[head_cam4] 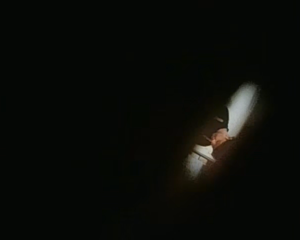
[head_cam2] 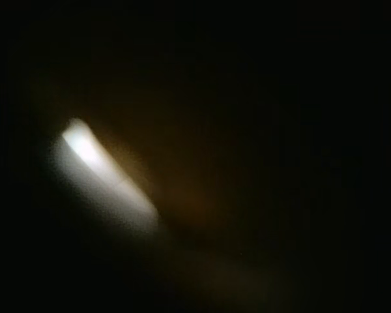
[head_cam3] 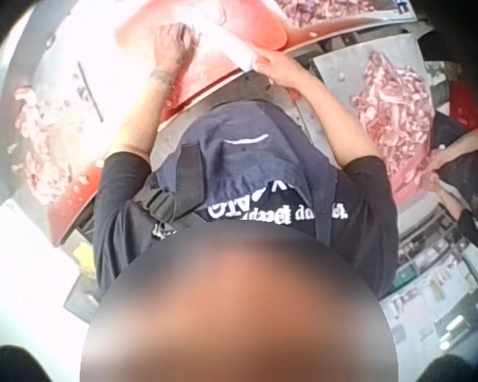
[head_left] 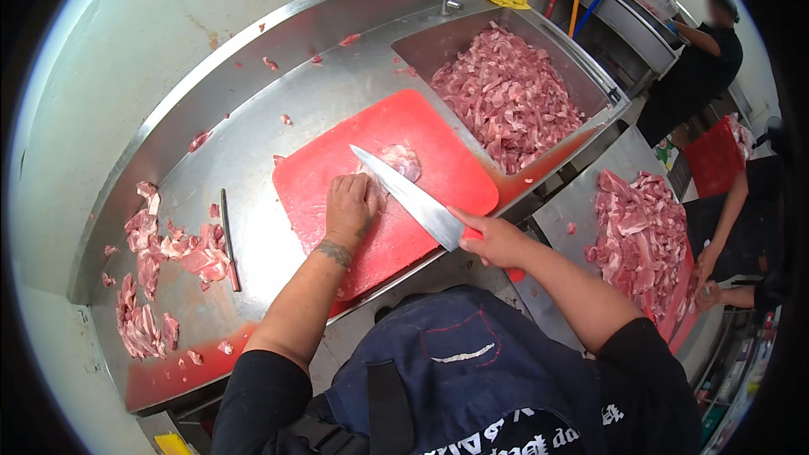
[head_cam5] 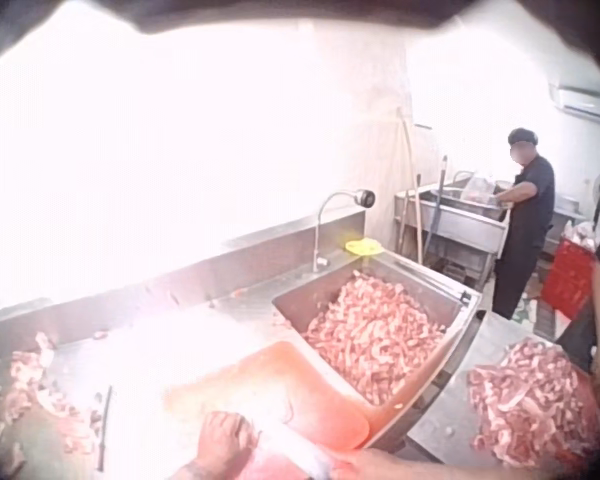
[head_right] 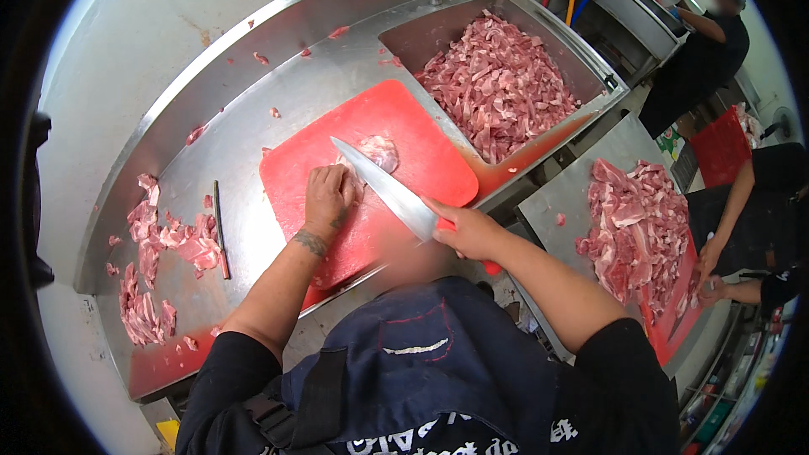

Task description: The person cuts raw meat into smaller pieces on a red cutting board using a knife. The cut pieces are placed into a metal bin. The person repeatedly picks up new pieces of meat, slices them, and transfers the cut portions to the bin.

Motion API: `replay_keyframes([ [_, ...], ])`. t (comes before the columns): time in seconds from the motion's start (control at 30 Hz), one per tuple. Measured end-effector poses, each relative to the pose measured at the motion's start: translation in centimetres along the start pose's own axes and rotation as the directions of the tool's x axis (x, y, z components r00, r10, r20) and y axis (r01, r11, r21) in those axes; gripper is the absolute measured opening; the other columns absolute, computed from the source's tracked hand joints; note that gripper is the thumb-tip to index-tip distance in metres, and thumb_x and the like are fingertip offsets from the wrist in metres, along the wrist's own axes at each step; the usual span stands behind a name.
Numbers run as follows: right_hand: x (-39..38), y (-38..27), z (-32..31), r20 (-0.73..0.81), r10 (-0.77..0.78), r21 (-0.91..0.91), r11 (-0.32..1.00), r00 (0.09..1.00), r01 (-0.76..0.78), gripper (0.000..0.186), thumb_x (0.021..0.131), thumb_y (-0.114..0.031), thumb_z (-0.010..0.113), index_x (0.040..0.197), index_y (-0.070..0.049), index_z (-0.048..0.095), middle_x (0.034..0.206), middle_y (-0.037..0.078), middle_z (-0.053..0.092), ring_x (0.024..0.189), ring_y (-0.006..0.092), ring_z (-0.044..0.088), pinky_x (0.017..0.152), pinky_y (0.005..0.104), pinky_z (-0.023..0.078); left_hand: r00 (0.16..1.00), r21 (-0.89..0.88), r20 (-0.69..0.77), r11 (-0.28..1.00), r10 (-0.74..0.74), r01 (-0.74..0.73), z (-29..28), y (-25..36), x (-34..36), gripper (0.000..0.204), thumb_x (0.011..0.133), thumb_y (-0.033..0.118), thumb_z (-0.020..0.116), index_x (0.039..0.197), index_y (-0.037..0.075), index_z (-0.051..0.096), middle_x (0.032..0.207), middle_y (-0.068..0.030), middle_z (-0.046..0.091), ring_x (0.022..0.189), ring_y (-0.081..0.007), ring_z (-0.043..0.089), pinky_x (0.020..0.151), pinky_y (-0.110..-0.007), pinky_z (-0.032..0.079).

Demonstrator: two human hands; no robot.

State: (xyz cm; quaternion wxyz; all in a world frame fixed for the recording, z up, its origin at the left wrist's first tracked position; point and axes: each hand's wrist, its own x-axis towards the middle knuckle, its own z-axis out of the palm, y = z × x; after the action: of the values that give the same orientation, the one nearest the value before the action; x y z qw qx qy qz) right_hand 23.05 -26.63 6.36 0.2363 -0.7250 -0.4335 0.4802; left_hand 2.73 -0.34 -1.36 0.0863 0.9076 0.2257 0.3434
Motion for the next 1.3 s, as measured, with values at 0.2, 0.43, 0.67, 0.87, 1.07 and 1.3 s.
replay_keyframes([
  [0.2, 8.5, -3.3, -0.1, 0.017, -0.064, 0.039, 0.997, 0.998, 0.063, 0.079, 0.103, -0.023, 0.063, 0.174, -0.032, 0.029, 0.079, 0.006, 0.066, 0.058, 0.0150, 0.061, 0.058, 0.0345, 0.055, 0.997, -0.036, 0.034, 0.997, 0.070, -0.068, -0.6, 0.2, 0.4, 0.014, 0.089, 0.006, 0.073, 0.102, 0.006, 0.068, 0.094, -0.0150, 0.069, 0.092, -0.0374, 0.064, 0.089, -0.048, 0.052],
  [0.43, 1.3, 0.3, -0.7, 0.108, 0.009, -0.074, 0.997, 0.994, -0.001, 0.079, 0.105, -0.023, 0.064, 0.174, -0.034, 0.027, 0.090, 0.003, 0.066, 0.060, 0.0133, 0.060, 0.062, 0.0333, 0.056, 0.999, 0.014, 0.009, 0.999, -0.038, 0.038, -0.4, -0.3, 0.3, 0.015, 0.087, 0.010, 0.074, 0.102, 0.009, 0.071, 0.104, -0.0147, 0.068, 0.101, -0.0382, 0.062, 0.092, -0.050, 0.050],
  [0.67, -9.3, 4.0, -0.8, 0.001, 0.005, -0.329, 0.944, 1.000, -0.005, 0.075, 0.101, -0.029, 0.069, 0.169, -0.028, 0.037, 0.123, 0.020, 0.075, 0.110, 0.0415, 0.072, 0.097, 0.0467, 0.057, 0.923, 0.423, 0.062, 0.847, -0.381, 0.321, -4.8, -4.8, 0.8, 0.024, 0.088, 0.019, 0.074, 0.109, 0.009, 0.074, 0.118, -0.0124, 0.066, 0.115, -0.0355, 0.058, 0.102, -0.054, 0.045],
  [0.87, -11.4, 5.5, -0.3, -0.245, -0.080, -0.316, 0.949, 0.966, -0.001, 0.057, 0.100, -0.025, 0.070, 0.151, -0.009, 0.050, 0.120, 0.026, 0.073, 0.112, 0.0471, 0.070, 0.096, 0.0522, 0.056, 0.998, 0.029, -0.043, 0.999, -0.038, 0.039, -0.1, -0.7, 3.2, 0.029, 0.088, 0.020, 0.075, 0.114, 0.008, 0.074, 0.120, -0.0152, 0.066, 0.116, -0.0383, 0.060, 0.100, -0.052, 0.048],
  [1.07, -8.4, 1.8, -2.0, -0.309, -0.071, -0.419, 0.905, 0.949, -0.068, 0.070, 0.103, -0.019, 0.064, 0.166, -0.016, 0.034, 0.118, 0.028, 0.071, 0.108, 0.0477, 0.070, 0.092, 0.0552, 0.056, 0.997, -0.044, -0.051, 0.997, -0.060, 0.058, 4.1, 3.0, 4.3, 0.023, 0.089, 0.020, 0.074, 0.108, 0.008, 0.072, 0.114, -0.0125, 0.069, 0.112, -0.0376, 0.062, 0.098, -0.051, 0.049],
  [1.3, -5.7, -1.8, -2.2, -0.129, 0.054, -0.617, 0.777, 0.990, -0.123, 0.077, 0.106, -0.018, 0.058, 0.174, -0.026, 0.022, 0.117, 0.026, 0.071, 0.105, 0.0464, 0.071, 0.090, 0.0568, 0.056, 1.000, 0.022, 0.025, 1.000, 0.013, -0.013, 4.3, 2.9, 5.1, 0.020, 0.089, 0.014, 0.070, 0.108, 0.007, 0.073, 0.112, -0.0109, 0.073, 0.108, -0.0355, 0.064, 0.095, -0.050, 0.050],
])
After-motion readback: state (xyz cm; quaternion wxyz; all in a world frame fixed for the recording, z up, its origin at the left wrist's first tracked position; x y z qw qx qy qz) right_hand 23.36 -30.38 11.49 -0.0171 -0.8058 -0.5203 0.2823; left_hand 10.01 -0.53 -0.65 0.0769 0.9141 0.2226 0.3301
